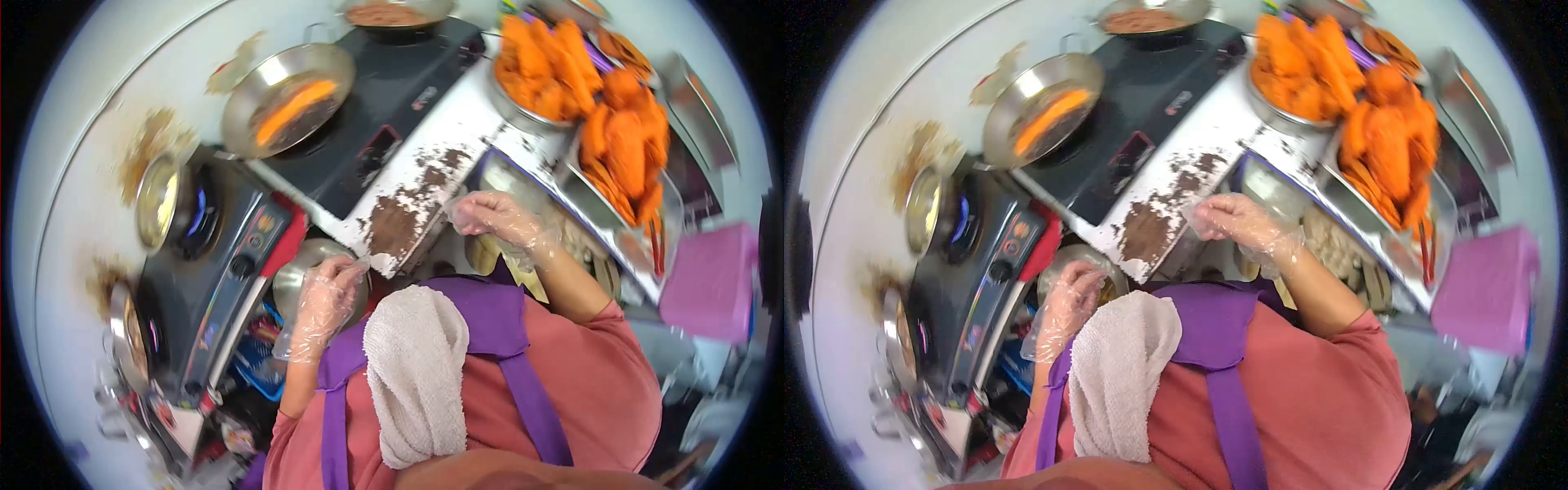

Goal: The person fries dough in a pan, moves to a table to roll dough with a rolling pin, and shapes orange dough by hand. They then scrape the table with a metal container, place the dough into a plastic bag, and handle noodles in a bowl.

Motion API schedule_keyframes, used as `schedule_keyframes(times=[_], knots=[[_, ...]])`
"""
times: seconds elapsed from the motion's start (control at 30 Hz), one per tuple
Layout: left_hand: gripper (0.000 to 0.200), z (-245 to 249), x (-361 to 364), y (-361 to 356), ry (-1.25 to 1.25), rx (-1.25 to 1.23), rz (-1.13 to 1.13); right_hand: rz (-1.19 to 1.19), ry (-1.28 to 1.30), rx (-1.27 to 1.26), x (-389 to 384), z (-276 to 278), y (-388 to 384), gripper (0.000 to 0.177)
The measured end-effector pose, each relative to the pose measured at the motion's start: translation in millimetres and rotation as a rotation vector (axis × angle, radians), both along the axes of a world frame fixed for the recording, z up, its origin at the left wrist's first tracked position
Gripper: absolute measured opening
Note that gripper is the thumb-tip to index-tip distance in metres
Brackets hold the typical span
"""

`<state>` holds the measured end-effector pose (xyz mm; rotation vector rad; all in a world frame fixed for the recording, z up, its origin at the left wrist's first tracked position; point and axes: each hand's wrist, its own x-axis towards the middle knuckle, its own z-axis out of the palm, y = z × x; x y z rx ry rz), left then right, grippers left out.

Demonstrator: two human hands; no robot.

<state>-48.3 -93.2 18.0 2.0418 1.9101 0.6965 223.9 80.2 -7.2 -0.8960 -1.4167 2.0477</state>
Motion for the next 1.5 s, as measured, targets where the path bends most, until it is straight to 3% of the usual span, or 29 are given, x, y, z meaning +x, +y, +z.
schedule_keyframes(times=[0.07, 0.17, 0.23, 0.3, 0.33, 0.43, 0.57, 0.67, 0.73, 0.9, 0.97, 1.0, 1.03, 1.07, 1.17, 1.3, 1.37, 1.5], knots=[[0.028, -5.0, 6.7, 22.1, 0.088, -0.077, -0.184, 0.075, -0.265, 0.028, 33.7, 7.6, -15.3, 0.03], [0.027, -17.8, 34.0, 47.1, -0.001, -0.141, -0.274, -0.026, -0.367, 0.114, 80.2, 11.9, -39.1, 0.035], [0.032, -42.0, 44.1, 65.6, -0.022, -0.251, -0.387, -0.121, -0.354, 0.116, 112.5, 1.5, -52.9, 0.037], [0.041, -42.6, 69.7, 79.2, 0.272, -0.351, -0.519, -0.227, -0.332, 0.049, 137.4, 7.1, -67.4, 0.037], [0.048, -27.1, 93.0, 82.8, 0.382, -0.526, -0.471, -0.28, -0.28, 0.03, 151.5, 4.3, -74.3, 0.037], [0.048, -24.6, 137.9, 97.6, 0.362, -0.577, -0.533, -0.324, -0.343, 0.077, 199.0, 1.0, -90.9, 0.038], [0.054, -27.0, 212.3, 114.4, 0.494, -0.446, -0.691, -0.372, -0.494, 0.064, 275.0, -4.0, -118.5, 0.037], [0.056, -25.8, 286.2, 122.1, 0.524, -0.453, -0.731, -0.433, -0.551, 0.207, 344.3, -20.8, -147.2, 0.036], [0.055, -31.4, 331.9, 125.7, 0.519, -0.413, -0.801, -0.643, -0.51, 0.118, 387.4, -26.1, -170.2, 0.036], [0.05, -25.1, 434.0, 123.5, 0.566, -0.287, -1.144, -0.935, -0.591, 0.016, 460.6, -42.3, -229.5, 0.036], [0.043, -56.0, 450.1, 131.1, 0.419, -0.238, -1.302, -0.96, -0.687, 0.069, 479.4, -48.3, -254.8, 0.035], [0.04, -60.8, 458.8, 129.4, 0.33, -0.215, -1.351, -1.005, -0.624, 0.071, 483.1, -56.0, -268.4, 0.036], [0.039, -80.8, 471.4, 135.7, 0.434, -0.378, -1.351, -1.034, -0.717, 0.037, 480.9, -50.2, -278.5, 0.036], [0.044, -60.0, 497.9, 129.7, 0.565, -0.493, -1.357, -1.017, -0.879, 0.155, 480.2, -45.5, -289.5, 0.034], [0.045, -71.4, 545.5, 129.7, 0.655, -0.418, -1.494, -1.062, -0.797, -0.054, 473.1, -25.7, -321.2, 0.041], [0.045, -75.6, 586.3, 127.1, 0.68, -0.341, -1.606, -1.191, -0.92, -0.161, 452.0, -24.5, -357.4, 0.042], [0.046, -77.1, 598.8, 122.7, 0.677, -0.311, -1.661, -1.402, -0.894, -0.193, 436.2, -27.9, -381.3, 0.043], [0.046, -81.1, 614.5, 111.5, 0.673, -0.284, -1.763, -1.567, -0.886, -0.32, 397.8, -35.9, -416.4, 0.043]])
